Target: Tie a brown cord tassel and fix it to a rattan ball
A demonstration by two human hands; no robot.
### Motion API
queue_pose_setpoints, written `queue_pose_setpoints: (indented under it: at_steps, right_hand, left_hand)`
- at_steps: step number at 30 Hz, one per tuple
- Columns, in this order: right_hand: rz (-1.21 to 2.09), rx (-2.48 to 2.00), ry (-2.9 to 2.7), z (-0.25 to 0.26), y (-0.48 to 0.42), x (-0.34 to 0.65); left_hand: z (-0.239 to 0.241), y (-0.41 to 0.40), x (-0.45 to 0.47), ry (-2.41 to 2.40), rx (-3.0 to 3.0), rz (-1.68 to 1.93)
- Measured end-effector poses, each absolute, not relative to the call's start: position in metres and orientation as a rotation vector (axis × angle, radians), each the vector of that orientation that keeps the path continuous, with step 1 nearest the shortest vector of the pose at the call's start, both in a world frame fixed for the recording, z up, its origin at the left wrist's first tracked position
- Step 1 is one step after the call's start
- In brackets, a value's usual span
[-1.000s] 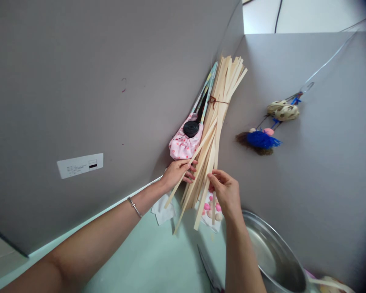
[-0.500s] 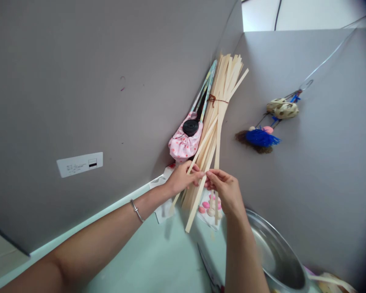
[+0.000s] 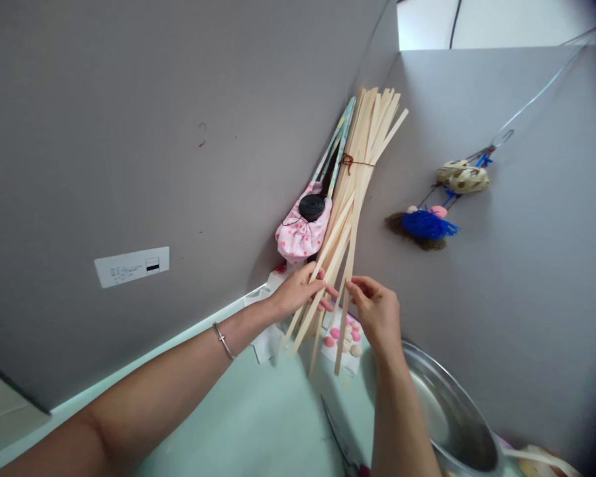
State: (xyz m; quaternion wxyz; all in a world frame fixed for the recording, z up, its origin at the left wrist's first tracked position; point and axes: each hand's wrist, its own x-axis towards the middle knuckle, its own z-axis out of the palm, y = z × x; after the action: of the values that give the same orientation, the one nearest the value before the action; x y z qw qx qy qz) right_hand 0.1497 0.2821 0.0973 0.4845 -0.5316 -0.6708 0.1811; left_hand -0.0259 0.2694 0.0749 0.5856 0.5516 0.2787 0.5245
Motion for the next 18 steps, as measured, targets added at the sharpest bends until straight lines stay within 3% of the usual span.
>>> queue_pose_setpoints:
  at_steps: [4, 11, 18]
  right_hand:
    - [0.764, -1.142, -1.522, 0.105, 0.277, 0.146]
    - [0.985, -1.036, -1.444, 0.112, 0.265, 0.126]
    - [0.510, -1.165, -1.499, 0.085, 0.291, 0.140]
  left_hand:
    - [0.076, 0.269, -0.025, 0.744, 1.329, 1.265]
    - [0.072, 0.270, -0.027, 0.653, 1.386, 1.197]
    - [0.066, 0.278, -0.029, 0.764, 1.378, 1.266]
